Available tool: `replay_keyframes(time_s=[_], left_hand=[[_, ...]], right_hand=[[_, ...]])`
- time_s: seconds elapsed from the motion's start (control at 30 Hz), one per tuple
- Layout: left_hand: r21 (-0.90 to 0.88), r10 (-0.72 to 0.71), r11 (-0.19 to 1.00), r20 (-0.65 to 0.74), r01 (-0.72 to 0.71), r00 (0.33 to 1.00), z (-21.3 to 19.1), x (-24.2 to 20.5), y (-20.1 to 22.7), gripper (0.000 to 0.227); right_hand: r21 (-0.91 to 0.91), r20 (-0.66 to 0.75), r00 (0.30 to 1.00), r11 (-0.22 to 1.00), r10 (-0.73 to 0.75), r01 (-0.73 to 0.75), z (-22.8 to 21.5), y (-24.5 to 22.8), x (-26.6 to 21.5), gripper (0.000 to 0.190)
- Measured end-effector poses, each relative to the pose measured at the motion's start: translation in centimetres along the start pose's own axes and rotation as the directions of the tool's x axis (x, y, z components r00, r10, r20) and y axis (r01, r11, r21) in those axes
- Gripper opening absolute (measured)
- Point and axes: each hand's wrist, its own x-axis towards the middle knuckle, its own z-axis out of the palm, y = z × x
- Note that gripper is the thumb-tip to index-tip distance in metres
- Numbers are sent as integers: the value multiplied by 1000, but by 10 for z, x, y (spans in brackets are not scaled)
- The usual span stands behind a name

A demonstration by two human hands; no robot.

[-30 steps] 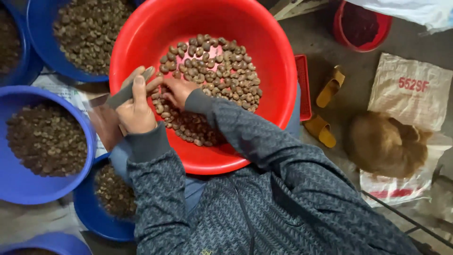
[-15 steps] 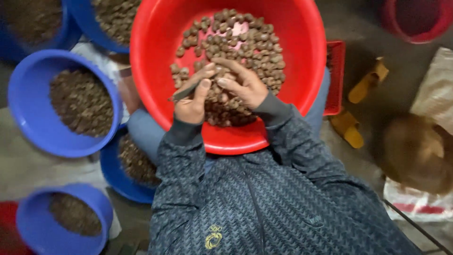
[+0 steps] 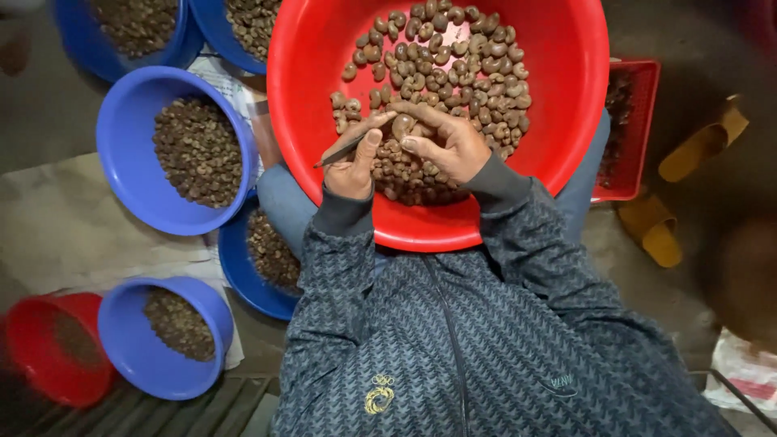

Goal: A person is manually processing cashew nuts by cracking or peeling them one by one using a small hand tool and sorting them into different bowls.

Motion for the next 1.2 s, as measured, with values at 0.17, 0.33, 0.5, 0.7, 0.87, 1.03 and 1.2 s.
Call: replay_keyframes(time_s=[0.17, 0.33, 0.5, 0.7, 0.87, 1.03, 1.2], left_hand=[[-15, 19, 1000, 93, -17, 996, 4, 2, 5, 20], [9, 0, 1000, 37, -1, 999, 9, -2, 1, 22], [80, -54, 995, -47, 58, 997, 9, -10, -2, 23], [-14, -52, 999, -21, 52, 998, 14, -12, 12, 25], [-110, -75, 991, -45, 70, 996, 13, -24, 10, 28], [-81, -44, 996, -77, 38, 996, 13, -28, 9, 24], [-41, -22, 999, -146, 16, 989, 18, -29, 17, 24]], right_hand=[[-221, -48, 998, 975, -37, 26, 2, -4, -6, 50], [-481, -51, 995, 876, -80, 46, 8, -21, -7, 53], [-508, -60, 995, 861, -78, 37, 7, -5, -7, 54], [124, -93, 993, 990, 78, -67, 11, 9, -3, 49], [227, -68, 991, 969, 117, -99, 4, 21, -13, 49], [32, -58, 997, 998, 56, -54, 9, 7, -16, 48], [-393, -71, 996, 919, -54, 22, 23, -19, -15, 50]])
